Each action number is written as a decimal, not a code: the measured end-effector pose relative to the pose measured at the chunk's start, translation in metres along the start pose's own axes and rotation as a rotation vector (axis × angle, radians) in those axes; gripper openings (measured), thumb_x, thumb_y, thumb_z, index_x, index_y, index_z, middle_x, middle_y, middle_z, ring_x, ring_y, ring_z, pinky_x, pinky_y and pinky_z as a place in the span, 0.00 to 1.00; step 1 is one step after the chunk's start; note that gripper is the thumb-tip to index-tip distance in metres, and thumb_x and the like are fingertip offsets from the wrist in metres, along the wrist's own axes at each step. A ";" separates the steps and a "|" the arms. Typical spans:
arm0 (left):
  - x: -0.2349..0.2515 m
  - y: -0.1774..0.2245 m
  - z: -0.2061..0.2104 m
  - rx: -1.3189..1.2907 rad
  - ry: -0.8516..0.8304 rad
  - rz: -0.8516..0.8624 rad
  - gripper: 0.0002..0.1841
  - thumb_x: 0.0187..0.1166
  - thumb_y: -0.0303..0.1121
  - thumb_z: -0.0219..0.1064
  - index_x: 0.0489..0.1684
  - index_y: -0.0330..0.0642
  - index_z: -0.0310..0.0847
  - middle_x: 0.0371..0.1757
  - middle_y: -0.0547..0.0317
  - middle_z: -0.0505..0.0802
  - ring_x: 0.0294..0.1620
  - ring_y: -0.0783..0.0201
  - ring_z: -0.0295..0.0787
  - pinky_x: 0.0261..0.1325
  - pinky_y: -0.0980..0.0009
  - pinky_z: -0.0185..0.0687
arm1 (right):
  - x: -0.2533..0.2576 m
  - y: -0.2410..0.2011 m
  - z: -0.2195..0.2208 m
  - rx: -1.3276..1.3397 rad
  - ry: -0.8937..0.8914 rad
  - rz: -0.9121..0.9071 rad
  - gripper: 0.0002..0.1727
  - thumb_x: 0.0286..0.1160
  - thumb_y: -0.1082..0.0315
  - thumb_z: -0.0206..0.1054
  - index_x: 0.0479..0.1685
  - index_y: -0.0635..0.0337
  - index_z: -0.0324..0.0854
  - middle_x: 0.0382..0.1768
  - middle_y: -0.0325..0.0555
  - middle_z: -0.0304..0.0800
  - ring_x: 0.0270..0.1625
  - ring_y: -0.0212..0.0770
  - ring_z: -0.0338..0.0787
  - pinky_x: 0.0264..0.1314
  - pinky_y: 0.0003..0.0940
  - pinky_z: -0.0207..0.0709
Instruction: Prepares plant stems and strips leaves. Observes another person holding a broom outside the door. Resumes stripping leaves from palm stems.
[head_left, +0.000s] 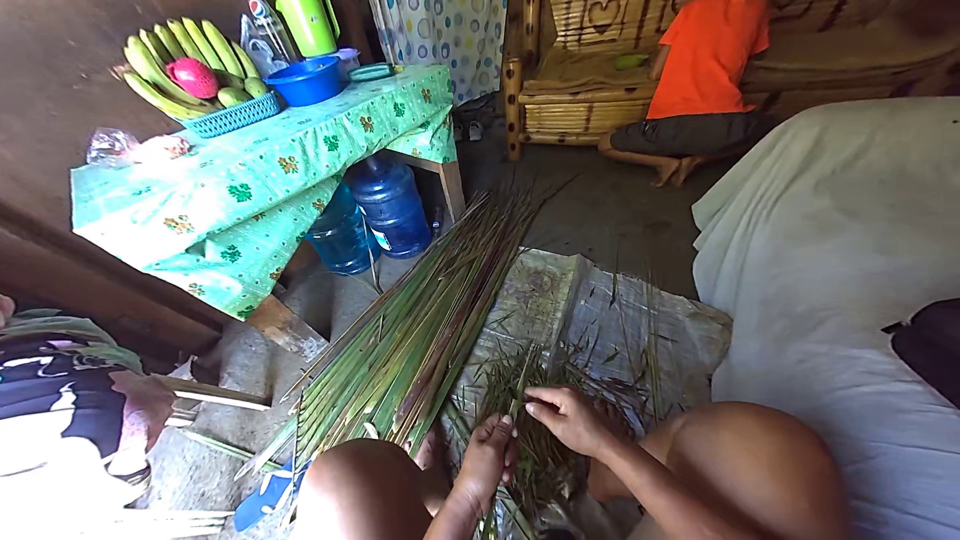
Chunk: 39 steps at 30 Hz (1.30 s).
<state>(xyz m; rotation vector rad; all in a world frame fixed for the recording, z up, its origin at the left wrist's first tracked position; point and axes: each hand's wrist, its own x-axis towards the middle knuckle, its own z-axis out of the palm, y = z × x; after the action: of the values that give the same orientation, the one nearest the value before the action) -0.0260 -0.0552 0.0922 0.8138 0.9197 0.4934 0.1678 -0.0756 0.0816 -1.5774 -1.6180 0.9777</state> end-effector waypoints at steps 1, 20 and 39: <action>0.000 0.000 0.000 0.011 -0.011 -0.003 0.16 0.96 0.33 0.40 0.38 0.42 0.71 0.13 0.70 0.71 0.08 0.79 0.62 0.13 0.84 0.61 | 0.002 0.000 -0.001 0.018 0.002 0.040 0.21 0.85 0.64 0.60 0.66 0.70 0.86 0.59 0.59 0.92 0.63 0.44 0.91 0.73 0.38 0.78; -0.010 -0.004 -0.003 0.032 -0.107 -0.041 0.18 0.96 0.35 0.38 0.43 0.40 0.73 0.19 0.67 0.80 0.14 0.77 0.75 0.20 0.83 0.75 | 0.008 -0.005 -0.014 0.639 -0.019 0.341 0.16 0.87 0.69 0.57 0.63 0.65 0.84 0.20 0.33 0.79 0.16 0.26 0.74 0.18 0.19 0.67; -0.013 -0.008 -0.007 -0.076 -0.150 -0.074 0.18 0.96 0.35 0.38 0.37 0.45 0.73 0.13 0.73 0.70 0.08 0.81 0.61 0.12 0.87 0.60 | 0.012 0.014 -0.013 0.145 0.224 0.044 0.19 0.84 0.66 0.61 0.63 0.71 0.86 0.49 0.54 0.94 0.44 0.32 0.90 0.54 0.28 0.82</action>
<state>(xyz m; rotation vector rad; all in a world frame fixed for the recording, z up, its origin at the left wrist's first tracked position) -0.0383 -0.0663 0.0904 0.7345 0.7852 0.3955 0.1856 -0.0626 0.0756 -1.5677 -1.3354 0.8849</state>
